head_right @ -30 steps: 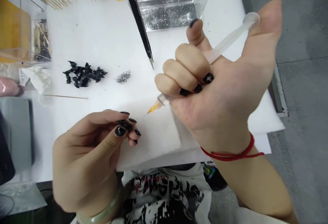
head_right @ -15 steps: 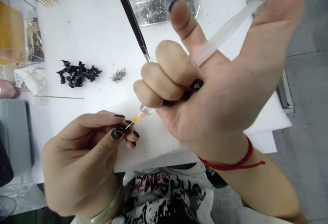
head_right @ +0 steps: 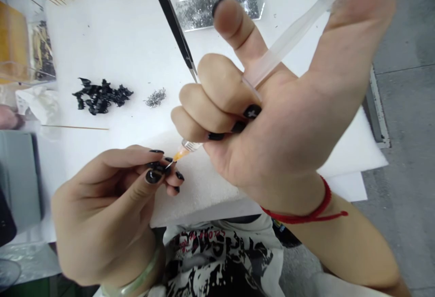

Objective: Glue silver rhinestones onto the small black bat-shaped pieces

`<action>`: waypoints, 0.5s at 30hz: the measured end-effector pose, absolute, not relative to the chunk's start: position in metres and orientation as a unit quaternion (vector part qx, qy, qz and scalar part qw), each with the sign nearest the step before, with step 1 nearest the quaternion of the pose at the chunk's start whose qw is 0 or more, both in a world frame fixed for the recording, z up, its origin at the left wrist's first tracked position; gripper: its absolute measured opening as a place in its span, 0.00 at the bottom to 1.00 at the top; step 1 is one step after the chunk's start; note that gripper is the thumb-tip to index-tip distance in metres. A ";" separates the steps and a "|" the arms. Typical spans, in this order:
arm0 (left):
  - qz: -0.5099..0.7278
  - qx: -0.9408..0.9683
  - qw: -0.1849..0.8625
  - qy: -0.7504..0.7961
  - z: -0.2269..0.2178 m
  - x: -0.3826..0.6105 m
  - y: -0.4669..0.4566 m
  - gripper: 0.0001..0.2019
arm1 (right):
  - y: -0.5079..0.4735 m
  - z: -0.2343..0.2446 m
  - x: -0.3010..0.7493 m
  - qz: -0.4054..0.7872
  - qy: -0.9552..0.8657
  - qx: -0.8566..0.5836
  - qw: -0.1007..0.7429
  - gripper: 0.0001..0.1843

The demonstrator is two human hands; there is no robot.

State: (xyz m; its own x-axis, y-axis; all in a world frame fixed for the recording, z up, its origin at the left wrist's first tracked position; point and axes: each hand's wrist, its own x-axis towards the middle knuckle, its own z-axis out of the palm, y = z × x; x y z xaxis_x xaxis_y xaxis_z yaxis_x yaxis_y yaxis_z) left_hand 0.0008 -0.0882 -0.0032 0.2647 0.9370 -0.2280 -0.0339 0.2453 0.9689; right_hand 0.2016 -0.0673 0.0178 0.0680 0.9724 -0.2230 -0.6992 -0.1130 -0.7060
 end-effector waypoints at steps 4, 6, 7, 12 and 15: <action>0.385 0.474 0.634 0.474 -0.002 0.002 -0.089 0.11 | -0.070 0.014 0.201 0.654 -0.213 -0.346 0.639 0.26; 0.388 0.475 0.632 0.474 -0.002 0.002 -0.089 0.11 | -0.071 0.012 0.200 0.656 -0.219 -0.324 0.645 0.26; 0.389 0.476 0.632 0.473 -0.002 0.002 -0.089 0.11 | -0.071 0.012 0.200 0.654 -0.221 -0.317 0.650 0.26; 0.387 0.481 0.628 0.474 -0.003 0.001 -0.089 0.10 | -0.069 0.008 0.206 0.639 -0.253 -0.379 0.620 0.27; 0.389 0.484 0.623 0.475 -0.003 0.001 -0.090 0.11 | -0.067 0.007 0.211 0.641 -0.286 -0.389 0.596 0.26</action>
